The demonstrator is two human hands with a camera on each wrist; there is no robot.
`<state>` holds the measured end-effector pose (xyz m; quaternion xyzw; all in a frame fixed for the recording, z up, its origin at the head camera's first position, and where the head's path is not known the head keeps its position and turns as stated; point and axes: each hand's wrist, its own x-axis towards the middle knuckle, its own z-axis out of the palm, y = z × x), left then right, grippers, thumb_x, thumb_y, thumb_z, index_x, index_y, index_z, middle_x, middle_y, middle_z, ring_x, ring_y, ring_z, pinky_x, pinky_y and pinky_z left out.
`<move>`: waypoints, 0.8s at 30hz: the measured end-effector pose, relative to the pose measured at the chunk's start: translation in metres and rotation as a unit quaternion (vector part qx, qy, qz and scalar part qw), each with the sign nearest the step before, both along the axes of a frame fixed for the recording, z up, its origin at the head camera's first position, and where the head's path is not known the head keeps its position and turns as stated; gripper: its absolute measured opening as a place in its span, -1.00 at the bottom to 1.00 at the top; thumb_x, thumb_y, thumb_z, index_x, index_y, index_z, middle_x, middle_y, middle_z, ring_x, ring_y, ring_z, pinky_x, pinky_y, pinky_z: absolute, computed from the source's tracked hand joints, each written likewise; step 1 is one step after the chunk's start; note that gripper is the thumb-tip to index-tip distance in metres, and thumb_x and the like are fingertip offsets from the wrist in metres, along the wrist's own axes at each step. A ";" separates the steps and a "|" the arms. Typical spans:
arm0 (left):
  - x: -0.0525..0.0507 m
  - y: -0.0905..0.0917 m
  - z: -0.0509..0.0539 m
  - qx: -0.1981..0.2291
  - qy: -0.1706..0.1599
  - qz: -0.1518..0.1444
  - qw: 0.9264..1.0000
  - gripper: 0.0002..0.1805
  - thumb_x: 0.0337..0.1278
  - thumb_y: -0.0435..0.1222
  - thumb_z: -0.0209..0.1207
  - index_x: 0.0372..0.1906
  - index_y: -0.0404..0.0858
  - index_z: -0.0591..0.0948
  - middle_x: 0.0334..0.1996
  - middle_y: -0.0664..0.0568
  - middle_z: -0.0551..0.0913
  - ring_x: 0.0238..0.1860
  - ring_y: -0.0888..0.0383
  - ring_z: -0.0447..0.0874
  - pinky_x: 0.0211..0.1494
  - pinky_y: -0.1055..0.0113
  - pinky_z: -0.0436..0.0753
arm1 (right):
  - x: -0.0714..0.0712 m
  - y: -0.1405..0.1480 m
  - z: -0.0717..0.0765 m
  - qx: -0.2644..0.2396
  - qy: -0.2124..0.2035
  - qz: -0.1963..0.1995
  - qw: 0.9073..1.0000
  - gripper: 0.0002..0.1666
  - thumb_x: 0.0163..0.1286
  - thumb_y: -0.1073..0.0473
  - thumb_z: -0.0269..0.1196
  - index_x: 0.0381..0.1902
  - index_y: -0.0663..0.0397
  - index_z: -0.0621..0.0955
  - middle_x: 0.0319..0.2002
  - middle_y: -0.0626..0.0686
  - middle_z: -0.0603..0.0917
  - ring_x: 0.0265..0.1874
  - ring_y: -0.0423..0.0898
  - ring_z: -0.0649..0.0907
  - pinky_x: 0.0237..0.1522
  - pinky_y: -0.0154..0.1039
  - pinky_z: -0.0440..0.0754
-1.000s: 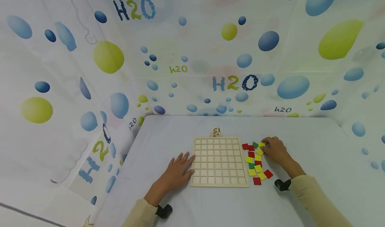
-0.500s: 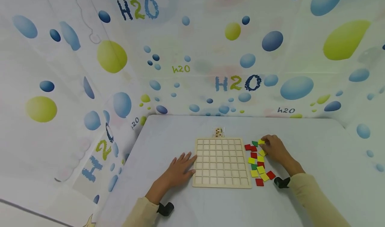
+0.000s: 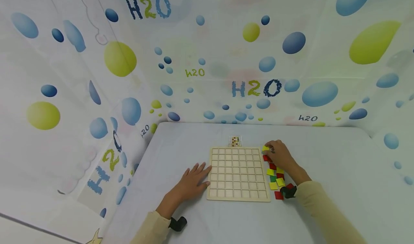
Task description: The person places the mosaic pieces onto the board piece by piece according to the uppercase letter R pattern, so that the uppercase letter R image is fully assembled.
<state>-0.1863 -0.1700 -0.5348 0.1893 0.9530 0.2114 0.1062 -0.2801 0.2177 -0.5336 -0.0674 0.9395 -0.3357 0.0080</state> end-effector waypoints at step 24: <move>0.001 0.001 0.001 -0.001 -0.001 0.002 1.000 -0.32 0.59 -0.01 0.08 0.67 -0.03 0.28 0.68 -0.11 0.15 0.70 -0.23 -0.01 0.64 -0.35 0.00 | 0.006 -0.116 0.002 0.016 0.039 0.116 0.992 -0.66 0.53 0.15 0.34 0.17 0.15 0.64 0.08 0.17 0.62 0.09 0.15 0.58 0.14 0.22 0.53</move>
